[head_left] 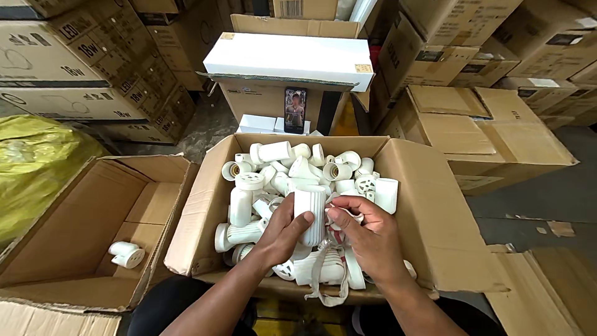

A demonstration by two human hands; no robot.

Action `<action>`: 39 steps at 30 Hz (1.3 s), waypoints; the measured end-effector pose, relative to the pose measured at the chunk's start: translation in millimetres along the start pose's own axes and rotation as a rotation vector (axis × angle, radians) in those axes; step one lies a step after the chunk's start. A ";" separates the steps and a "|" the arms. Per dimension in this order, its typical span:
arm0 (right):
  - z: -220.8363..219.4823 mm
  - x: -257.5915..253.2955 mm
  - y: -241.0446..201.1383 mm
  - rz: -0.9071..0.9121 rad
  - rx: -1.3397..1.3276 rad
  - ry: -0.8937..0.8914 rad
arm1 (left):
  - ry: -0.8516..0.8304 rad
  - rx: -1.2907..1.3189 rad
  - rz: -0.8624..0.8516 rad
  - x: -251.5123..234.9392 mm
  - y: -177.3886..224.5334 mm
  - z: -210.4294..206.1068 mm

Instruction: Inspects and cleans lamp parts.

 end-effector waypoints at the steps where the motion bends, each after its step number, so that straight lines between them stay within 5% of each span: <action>1: 0.5 -0.3 0.6 0.007 0.008 -0.016 | 0.005 0.003 0.005 0.0 0.0 0.7; 17: 2.7 3.1 -2.2 -0.039 0.083 0.032 | 0.040 -0.257 -0.018 2.1 -6.9 2.3; 30: -8.6 13.2 0.6 0.287 0.360 -0.044 | 0.100 -0.404 -0.033 3.8 -5.7 4.0; 39: -3.3 10.7 -3.2 0.143 0.188 -0.020 | 0.038 -0.518 -0.084 7.4 -0.4 0.4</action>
Point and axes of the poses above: each hand's wrist, its own x-axis away from the middle knuckle, its own z-axis out of the back of the hand, y = z × x, the point moved 4 cm from there along -x, towards the middle knuckle, and after that the axes turned 1 degree about -z, right-handed, at the moved point
